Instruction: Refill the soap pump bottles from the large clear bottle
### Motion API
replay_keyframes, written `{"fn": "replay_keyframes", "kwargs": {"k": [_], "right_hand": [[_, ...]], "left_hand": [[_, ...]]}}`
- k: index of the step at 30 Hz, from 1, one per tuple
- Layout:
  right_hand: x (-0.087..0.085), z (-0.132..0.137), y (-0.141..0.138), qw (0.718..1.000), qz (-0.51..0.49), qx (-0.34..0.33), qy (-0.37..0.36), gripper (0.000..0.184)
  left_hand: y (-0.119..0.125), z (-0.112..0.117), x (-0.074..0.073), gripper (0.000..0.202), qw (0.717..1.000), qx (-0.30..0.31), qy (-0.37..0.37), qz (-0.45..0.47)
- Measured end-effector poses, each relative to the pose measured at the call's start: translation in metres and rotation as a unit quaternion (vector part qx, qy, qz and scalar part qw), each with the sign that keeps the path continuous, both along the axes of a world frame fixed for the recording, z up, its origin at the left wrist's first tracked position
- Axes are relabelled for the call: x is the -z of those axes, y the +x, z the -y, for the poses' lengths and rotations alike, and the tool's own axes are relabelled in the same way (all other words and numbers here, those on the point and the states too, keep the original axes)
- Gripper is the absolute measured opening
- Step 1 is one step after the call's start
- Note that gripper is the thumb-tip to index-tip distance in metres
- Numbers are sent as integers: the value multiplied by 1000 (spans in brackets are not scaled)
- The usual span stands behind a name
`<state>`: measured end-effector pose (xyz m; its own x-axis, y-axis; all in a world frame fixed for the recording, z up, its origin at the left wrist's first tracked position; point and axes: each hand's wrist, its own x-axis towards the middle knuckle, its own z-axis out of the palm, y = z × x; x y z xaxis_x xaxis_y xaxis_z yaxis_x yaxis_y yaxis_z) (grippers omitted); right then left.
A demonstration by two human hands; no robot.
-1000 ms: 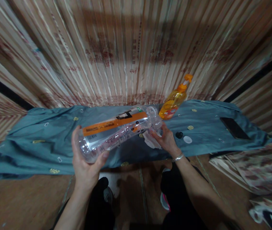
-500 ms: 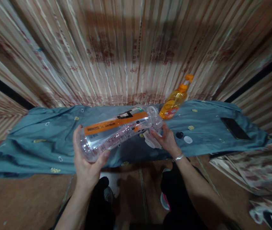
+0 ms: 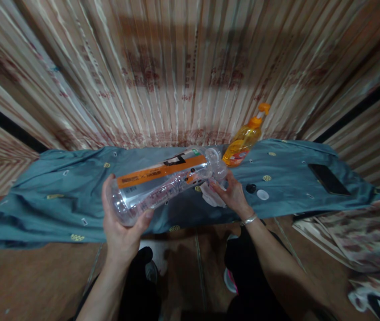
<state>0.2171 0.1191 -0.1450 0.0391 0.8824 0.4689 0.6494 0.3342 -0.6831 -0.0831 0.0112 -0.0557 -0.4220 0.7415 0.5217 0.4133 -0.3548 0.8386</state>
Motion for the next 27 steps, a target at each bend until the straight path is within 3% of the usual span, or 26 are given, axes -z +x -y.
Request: {"fn": "replay_keyframes", "kwargs": {"k": [27], "right_hand": [[-1,1,0,1000,-12,-4,-3,61]], "left_hand": [[0,-1,2,106,1000,-5,6,-20]]}}
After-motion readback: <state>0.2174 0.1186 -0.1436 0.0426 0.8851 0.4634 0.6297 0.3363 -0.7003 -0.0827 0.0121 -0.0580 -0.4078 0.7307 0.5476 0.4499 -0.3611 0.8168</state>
